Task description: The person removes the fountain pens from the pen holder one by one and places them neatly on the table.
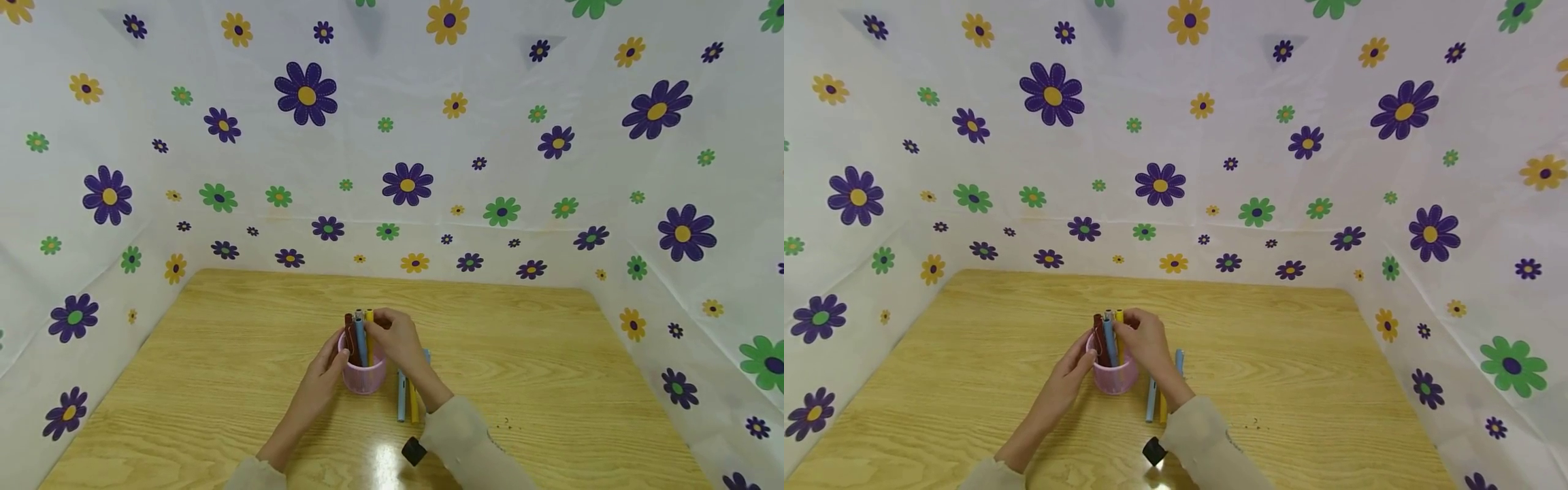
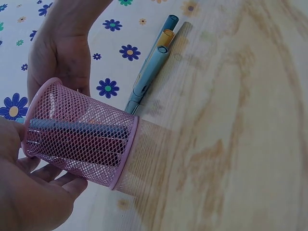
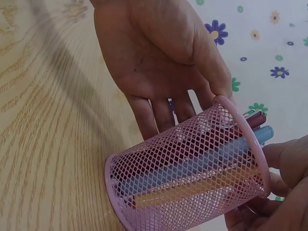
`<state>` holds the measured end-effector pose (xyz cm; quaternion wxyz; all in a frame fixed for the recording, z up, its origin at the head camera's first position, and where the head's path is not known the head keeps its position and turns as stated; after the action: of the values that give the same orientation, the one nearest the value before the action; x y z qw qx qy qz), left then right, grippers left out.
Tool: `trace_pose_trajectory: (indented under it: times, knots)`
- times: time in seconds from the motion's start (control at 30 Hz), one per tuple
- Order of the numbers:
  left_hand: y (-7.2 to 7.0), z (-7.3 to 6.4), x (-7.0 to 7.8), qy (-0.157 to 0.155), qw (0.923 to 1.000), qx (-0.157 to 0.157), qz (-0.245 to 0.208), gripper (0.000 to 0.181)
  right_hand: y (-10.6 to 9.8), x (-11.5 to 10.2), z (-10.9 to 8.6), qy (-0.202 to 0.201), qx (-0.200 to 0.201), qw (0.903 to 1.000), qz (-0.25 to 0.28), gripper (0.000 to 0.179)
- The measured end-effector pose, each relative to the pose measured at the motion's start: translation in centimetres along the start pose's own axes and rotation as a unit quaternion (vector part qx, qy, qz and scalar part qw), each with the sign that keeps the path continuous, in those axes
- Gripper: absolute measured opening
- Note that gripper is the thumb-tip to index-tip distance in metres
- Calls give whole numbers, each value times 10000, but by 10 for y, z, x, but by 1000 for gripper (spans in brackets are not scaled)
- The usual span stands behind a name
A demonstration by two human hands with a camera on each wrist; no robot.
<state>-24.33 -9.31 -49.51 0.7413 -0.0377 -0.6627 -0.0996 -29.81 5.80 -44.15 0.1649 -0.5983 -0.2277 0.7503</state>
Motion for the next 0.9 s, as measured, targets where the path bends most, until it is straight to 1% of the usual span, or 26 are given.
trace_pose_trajectory:
  times: [0.1,0.2,0.37,0.5,0.6,0.7,0.8,0.9]
  knots:
    - [0,0,1,34,10000,-10,53,57,-3,1,0,41,142,9999,-28,15]
    - [-1,1,1,28,9999,25,103,56,-9,2,-2,127,284,9995,69,15]
    - [-1,0,4,78,9997,113,203,55,-23,1,-7,236,518,9975,425,16]
    - [-1,-1,6,107,9997,105,192,56,-34,-1,-10,312,720,9948,642,18]
    - [0,-1,6,109,9998,68,138,56,-42,-2,-12,339,796,9929,812,19]
    - [0,-1,6,109,9999,30,78,56,-48,-2,-13,320,788,9893,1181,20]
    - [0,-1,5,104,9999,11,52,56,-55,-3,-13,275,754,9828,1661,22]
    - [0,-1,5,103,9999,-2,53,56,-63,-3,-14,250,759,9782,1917,23]
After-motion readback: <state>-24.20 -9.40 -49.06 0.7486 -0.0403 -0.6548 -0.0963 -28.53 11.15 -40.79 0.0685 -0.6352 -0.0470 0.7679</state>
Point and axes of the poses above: each hand's wrist, its own z-axis towards the middle knuckle, its own y-axis out of the palm, x = y × z, the point moved 8 cm from there along z, towards the middle knuckle, and after that the axes turned 10 degrees about -z, right-handed, at the moved point
